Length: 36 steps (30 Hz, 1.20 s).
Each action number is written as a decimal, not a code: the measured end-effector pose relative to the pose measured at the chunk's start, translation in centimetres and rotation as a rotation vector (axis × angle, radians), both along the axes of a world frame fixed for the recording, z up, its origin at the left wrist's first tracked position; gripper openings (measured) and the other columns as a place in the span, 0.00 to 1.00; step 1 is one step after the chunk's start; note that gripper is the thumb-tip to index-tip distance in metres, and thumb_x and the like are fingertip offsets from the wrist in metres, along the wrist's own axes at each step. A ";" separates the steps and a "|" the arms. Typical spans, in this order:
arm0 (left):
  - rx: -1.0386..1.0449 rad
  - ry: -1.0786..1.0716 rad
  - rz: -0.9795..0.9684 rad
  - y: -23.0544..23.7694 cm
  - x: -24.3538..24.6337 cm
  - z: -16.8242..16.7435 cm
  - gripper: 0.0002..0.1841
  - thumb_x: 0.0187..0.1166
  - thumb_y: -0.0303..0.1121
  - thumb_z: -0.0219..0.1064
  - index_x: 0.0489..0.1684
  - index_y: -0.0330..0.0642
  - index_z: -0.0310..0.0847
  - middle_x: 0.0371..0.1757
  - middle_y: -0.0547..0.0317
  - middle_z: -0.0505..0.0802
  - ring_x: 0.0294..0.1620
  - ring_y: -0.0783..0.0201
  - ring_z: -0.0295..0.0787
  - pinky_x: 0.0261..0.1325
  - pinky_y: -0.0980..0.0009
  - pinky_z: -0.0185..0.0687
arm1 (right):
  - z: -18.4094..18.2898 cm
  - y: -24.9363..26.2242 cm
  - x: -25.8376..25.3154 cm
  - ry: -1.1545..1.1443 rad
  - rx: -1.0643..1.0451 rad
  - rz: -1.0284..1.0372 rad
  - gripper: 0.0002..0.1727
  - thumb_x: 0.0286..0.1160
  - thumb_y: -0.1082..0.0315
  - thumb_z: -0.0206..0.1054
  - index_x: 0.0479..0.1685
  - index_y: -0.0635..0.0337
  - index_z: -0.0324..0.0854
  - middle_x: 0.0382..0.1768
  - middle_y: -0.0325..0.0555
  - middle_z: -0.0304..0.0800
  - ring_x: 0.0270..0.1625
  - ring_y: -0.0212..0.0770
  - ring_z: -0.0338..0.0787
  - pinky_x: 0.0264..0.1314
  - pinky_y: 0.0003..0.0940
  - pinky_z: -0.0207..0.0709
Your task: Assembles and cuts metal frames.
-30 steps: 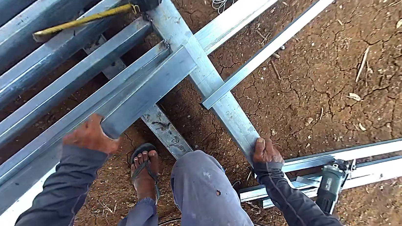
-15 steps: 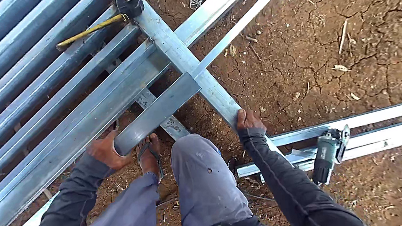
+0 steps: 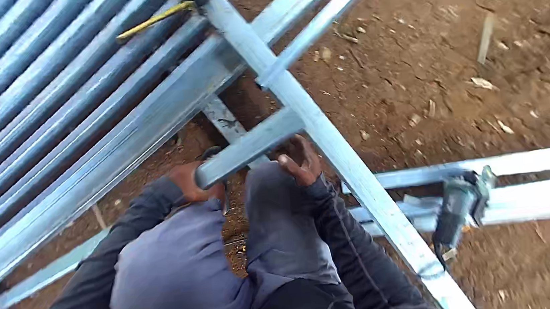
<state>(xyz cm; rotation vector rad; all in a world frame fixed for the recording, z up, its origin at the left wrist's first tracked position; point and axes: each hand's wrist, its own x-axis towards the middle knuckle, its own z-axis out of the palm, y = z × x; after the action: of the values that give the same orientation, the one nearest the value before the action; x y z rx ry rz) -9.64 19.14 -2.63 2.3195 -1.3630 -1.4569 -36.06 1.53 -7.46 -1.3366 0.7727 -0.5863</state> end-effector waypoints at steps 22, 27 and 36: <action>0.204 -0.242 0.135 11.2 2.2 -1.9 0.45 0.65 0.30 0.82 0.89 0.44 0.63 0.79 0.36 0.81 0.79 0.35 0.78 0.74 0.33 0.74 | 3.0 -3.3 4.7 -0.189 0.431 0.054 0.18 0.96 0.59 0.41 0.68 0.59 0.67 0.53 0.40 0.95 0.57 0.39 0.95 0.59 0.41 0.92; 0.120 -0.257 -0.031 7.0 1.5 0.0 0.26 0.83 0.29 0.66 0.82 0.42 0.71 0.68 0.32 0.88 0.70 0.32 0.85 0.68 0.32 0.78 | 0.3 -7.1 0.9 -0.270 0.508 -0.005 0.20 0.95 0.53 0.45 0.69 0.55 0.71 0.57 0.48 0.96 0.59 0.51 0.96 0.52 0.52 0.94; 0.145 -0.427 -0.145 2.7 3.7 0.8 0.41 0.62 0.26 0.83 0.82 0.33 0.70 0.76 0.28 0.82 0.77 0.29 0.78 0.74 0.28 0.72 | -0.7 -3.6 0.5 -0.166 0.702 -0.445 0.16 0.91 0.58 0.56 0.65 0.59 0.74 0.43 0.49 0.93 0.42 0.45 0.95 0.45 0.48 0.92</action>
<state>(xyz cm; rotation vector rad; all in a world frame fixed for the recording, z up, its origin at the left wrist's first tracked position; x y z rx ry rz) -5.89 21.81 -1.79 2.7980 -1.5987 -1.1678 -35.61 -2.07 -8.17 -0.4648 1.0244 -0.6774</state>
